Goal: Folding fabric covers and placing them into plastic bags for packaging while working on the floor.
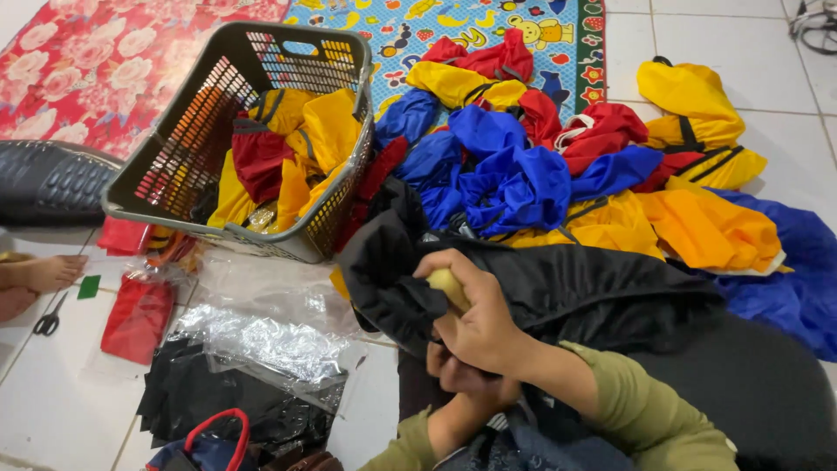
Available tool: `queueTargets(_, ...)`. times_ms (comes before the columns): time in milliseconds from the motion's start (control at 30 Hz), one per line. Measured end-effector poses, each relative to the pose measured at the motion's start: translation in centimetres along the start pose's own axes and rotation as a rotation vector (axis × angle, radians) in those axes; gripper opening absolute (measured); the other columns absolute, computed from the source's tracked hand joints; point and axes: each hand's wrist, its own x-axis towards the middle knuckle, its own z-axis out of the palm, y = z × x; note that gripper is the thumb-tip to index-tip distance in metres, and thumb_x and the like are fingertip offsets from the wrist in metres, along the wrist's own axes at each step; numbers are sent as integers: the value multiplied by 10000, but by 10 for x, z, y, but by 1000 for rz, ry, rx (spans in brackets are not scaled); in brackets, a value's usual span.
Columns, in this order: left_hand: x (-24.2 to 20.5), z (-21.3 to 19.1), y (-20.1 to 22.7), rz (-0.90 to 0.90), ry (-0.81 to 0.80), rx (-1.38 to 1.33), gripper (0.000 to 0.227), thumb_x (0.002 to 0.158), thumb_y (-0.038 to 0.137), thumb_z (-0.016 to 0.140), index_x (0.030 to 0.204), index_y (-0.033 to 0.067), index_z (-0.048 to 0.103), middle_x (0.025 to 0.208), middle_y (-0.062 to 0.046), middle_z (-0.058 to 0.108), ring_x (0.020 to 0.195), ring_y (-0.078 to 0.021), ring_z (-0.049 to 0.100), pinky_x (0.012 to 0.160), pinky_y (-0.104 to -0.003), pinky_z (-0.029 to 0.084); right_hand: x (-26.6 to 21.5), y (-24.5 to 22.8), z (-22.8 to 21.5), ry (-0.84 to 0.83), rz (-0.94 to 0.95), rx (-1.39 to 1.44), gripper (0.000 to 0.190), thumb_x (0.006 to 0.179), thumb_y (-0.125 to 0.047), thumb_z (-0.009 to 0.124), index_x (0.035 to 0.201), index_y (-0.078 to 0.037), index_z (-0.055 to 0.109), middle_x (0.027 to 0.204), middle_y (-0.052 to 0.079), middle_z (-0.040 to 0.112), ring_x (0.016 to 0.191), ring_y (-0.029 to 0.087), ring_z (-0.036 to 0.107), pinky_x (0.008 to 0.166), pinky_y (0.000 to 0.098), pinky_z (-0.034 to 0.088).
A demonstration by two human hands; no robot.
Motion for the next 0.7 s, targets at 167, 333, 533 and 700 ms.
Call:
queueTargets(167, 13, 57, 13, 158, -20, 154, 869, 867, 255, 777, 1468, 93, 171, 1620, -197, 190, 1472, -369, 287, 1230, -481, 275, 8, -61, -11, 108, -81, 314, 213, 1005, -248, 583, 1146, -99, 527, 1023, 24, 564, 640, 51, 420, 629, 223, 378)
queueTargets(333, 124, 76, 22, 320, -21, 314, 1180, 900, 414, 864, 1631, 77, 2, 1716, -201, 92, 1623, -386, 146, 1383, -529, 119, -18, -57, -99, 617, -328, -441, 398, 848, -124, 724, 1209, 14, 630, 1028, 118, 685, 865, 276, 655, 778, 373, 497)
queueTargets(533, 210, 26, -9, 472, -131, 405, 695, 1064, 435, 642, 1585, 103, 323, 1655, -139, 362, 1579, -502, 205, 1297, -739, 117, -56, -45, -230, 842, -387, -385, 470, 1052, -148, 719, 1476, -43, 546, 1440, 174, 581, 1404, 395, 563, 1306, 545, 450)
queueTargets(700, 253, -13, 29, 771, -541, 463, 473, 1090, 152, 290, 1336, -34, 649, 1414, -239, 626, 1350, -499, 569, 1171, -618, 416, -142, 16, -295, 639, -443, -1273, 495, 912, 148, 922, 1256, 273, 589, 1337, 500, 614, 1277, 623, 597, 1111, 675, 514)
